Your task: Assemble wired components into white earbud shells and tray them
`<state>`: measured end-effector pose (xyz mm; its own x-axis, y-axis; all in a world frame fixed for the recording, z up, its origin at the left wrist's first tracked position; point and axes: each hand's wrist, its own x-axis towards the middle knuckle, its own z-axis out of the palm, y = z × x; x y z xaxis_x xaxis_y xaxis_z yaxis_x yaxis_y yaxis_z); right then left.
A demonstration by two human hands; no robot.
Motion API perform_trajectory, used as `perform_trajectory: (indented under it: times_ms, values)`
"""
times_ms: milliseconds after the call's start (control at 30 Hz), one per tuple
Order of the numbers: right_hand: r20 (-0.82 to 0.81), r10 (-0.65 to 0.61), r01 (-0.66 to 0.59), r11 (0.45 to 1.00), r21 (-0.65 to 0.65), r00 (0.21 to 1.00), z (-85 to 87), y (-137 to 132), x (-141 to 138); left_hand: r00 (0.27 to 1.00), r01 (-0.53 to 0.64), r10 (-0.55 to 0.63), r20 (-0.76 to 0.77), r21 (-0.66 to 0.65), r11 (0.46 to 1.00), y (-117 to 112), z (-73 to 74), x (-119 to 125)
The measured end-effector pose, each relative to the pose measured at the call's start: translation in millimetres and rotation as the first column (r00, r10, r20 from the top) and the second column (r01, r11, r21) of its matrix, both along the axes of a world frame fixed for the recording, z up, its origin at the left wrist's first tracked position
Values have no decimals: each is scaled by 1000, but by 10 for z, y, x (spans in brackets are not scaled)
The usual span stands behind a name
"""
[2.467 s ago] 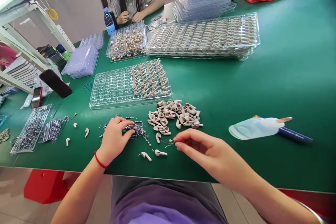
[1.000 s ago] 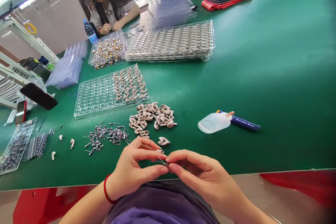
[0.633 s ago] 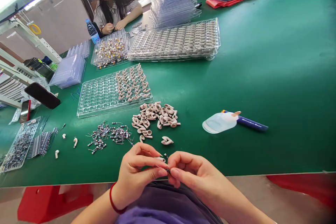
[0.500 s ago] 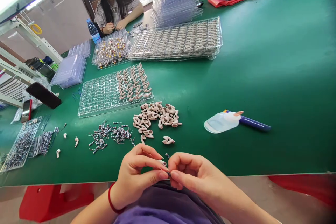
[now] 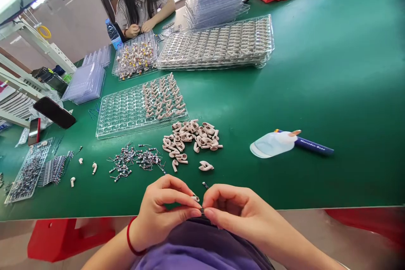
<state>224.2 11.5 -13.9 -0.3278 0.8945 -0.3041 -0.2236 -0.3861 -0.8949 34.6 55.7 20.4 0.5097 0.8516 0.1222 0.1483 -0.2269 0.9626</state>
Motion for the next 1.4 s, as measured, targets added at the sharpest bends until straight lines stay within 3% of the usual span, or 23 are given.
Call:
perform_trajectory:
  times_ms: [200, 300, 467, 600, 767, 867, 933, 1000, 1067, 1167, 1267, 1400]
  values:
    - [-93, 24, -35, 993, -115, 995, 35, 29, 53, 997, -71, 73, 25, -100, 993, 58, 15, -92]
    - [-227, 2, -40, 986, -159, 974, 59, 31, 4, 999, -44, 49, 17, -196, 980, 0, -49, -79]
    - [-353, -3, -95, 961, -260, 936, 13, 30, -82, 998, -37, 48, 49, -212, 977, -84, -95, -12]
    - [-355, 0, -112, 949, -295, 935, -41, 34, -86, 999, 0, 9, 39, -219, 976, -78, -66, -13]
    - [-269, 60, -127, 963, -239, 961, -36, 25, -49, 998, 15, 2, 58, -296, 955, -75, -35, -59]
    - [-122, 46, -66, 984, -166, 992, 40, -26, -1, 993, -14, 50, 106, -318, 948, -68, -31, -107]
    - [12, -48, 49, 995, -85, 999, 98, -73, 34, 990, -54, 91, 111, -296, 954, -67, -39, -138]
    - [141, -184, 173, 981, 85, 973, 137, -111, 64, 987, -94, 124, 102, -263, 960, -80, -55, -157]
    - [220, -309, 224, 913, 342, 925, 148, -133, 84, 980, -136, 169, 104, -266, 954, -111, -76, -155]
    - [231, -418, 185, 744, 641, 878, 137, -144, 84, 961, -211, 255, 106, -312, 926, -174, -107, -115]
    - [198, -424, 155, 665, 731, 884, 123, -150, 35, 956, -252, 279, 87, -237, 938, -223, -134, -60]
    - [114, -376, 164, 631, 759, 919, 101, -144, -84, 963, -253, 258, 75, -79, 964, -258, -145, -22]
